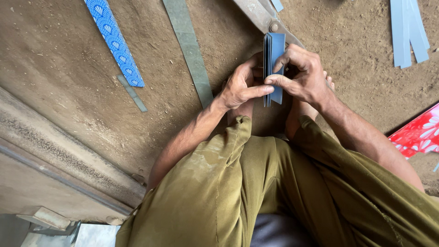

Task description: The person uses large shears to cut patterned and plain paper strips into smaller rectangular pieces. They align the strips, cut them, and stack the resulting pieces on the floor.

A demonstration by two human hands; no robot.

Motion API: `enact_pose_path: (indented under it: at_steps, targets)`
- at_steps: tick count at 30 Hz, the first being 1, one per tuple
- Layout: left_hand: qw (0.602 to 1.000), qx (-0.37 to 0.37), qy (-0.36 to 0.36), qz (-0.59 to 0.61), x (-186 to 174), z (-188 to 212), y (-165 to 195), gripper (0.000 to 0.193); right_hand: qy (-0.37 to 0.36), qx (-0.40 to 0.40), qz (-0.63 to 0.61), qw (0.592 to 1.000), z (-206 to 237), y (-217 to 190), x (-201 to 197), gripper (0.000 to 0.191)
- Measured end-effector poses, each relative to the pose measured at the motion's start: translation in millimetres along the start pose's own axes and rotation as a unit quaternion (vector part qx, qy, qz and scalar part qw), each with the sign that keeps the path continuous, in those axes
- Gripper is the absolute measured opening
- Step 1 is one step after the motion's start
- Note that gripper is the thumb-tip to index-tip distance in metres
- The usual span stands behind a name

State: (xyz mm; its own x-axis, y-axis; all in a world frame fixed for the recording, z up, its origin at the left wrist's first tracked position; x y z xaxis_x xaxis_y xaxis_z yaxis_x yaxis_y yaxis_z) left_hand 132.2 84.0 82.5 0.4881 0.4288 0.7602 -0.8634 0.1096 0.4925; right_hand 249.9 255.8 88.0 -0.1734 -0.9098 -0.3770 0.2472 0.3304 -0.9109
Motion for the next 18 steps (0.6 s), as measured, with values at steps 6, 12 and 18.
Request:
enact_pose_path:
  at_steps: [6, 12, 18]
  targets:
    - [1.0, -0.002, -0.003, 0.003, 0.6, -0.1, 0.6, 0.076, -0.001, -0.008, 0.005, 1.0, -1.0, -1.1, -1.4, 0.03]
    - [1.0, -0.006, 0.005, -0.01, -0.3, 0.3, -0.4, 0.076, -0.005, -0.004, -0.004, 1.0, -0.7, -1.2, -1.6, 0.029]
    - [1.0, 0.013, 0.0, -0.027, -0.4, -0.2, -0.3, 0.078, -0.002, -0.006, -0.005, 1.0, -0.8, 0.1, -0.2, 0.027]
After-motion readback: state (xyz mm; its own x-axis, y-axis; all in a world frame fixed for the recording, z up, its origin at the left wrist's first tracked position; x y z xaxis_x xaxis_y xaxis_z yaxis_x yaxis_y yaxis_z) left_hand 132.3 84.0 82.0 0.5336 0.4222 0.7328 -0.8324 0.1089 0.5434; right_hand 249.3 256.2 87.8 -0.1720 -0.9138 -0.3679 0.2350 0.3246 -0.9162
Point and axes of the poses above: each hand's wrist, its own z-axis away from the middle knuckle, its own x-axis out of the palm, y = z × x, the point moved 2 cm from there along -z, towards the middle knuckle, and after that the axes turned 9 degrees about z, right-handed, at the moved point
